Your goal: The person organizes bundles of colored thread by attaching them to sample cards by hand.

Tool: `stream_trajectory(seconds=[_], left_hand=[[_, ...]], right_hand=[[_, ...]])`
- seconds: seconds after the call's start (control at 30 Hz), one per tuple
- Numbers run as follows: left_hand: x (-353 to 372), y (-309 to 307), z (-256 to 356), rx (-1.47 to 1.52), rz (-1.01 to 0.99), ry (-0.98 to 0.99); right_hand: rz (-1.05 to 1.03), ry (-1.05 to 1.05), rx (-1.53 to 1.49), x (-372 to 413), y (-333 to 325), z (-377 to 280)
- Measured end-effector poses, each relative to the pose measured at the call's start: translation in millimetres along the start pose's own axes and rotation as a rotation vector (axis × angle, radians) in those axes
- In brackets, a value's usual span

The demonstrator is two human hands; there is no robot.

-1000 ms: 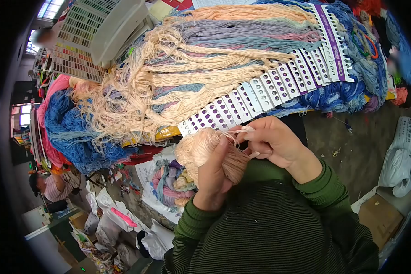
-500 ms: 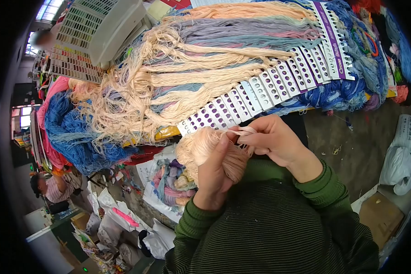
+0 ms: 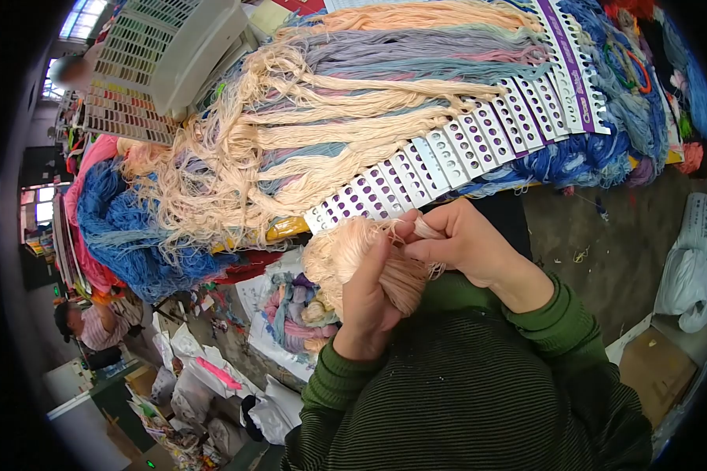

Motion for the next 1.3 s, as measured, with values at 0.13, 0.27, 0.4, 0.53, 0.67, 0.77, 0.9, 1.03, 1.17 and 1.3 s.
stream_trajectory(seconds=[0.13,0.27,0.4,0.53,0.67,0.77,0.9,1.03,1.17,1.3], left_hand=[[-0.2,8.0,6.7,-0.036,-0.133,0.065],[0.7,0.9,3.5,-0.137,-0.049,0.061],[7.5,1.5,3.7,-0.121,-0.212,0.095],[19.9,15.0,14.0,-0.251,-0.042,-0.099],[-2.7,9.3,13.3,-0.863,-0.176,-0.34],[1.5,-15.0,41.3,-0.436,-0.11,-0.245],[5.3,-63.3,119.1,0.778,-0.322,0.002],[86.3,-263.6,194.8,-0.012,0.689,0.505],[205.4,-334.5,240.2,-0.849,0.916,0.652],[239.1,-303.5,275.2,-1.343,1.133,0.541]], right_hand=[[0.022,0.122,-0.145,5.3,0.2,-0.2],[-0.002,0.081,-0.299,4.5,-0.8,3.5],[-0.134,0.136,-0.516,12.9,11.9,-1.0],[-0.308,0.336,-0.55,33.9,11.6,2.4],[-0.15,0.049,0.727,36.8,-10.7,-44.9],[-0.282,-0.04,0.778,49.4,-0.1,-69.8],[-0.244,-0.345,-0.246,66.7,-13.8,-131.6],[-0.292,-0.469,-0.759,97.9,-101.7,-177.2],[0.09,-0.827,-0.43,151.9,-258.2,-250.7],[0.779,-1.036,0.027,239.6,-368.8,-327.1]])
Point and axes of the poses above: each hand's wrist, its own x-axis away from the middle knuckle, its own y-axis out of the palm, z = x × y, the point moved 8 cm from there along -x, towards the middle knuckle, and after that the axes turned 3 degrees about -z, right-handed, at the moved point
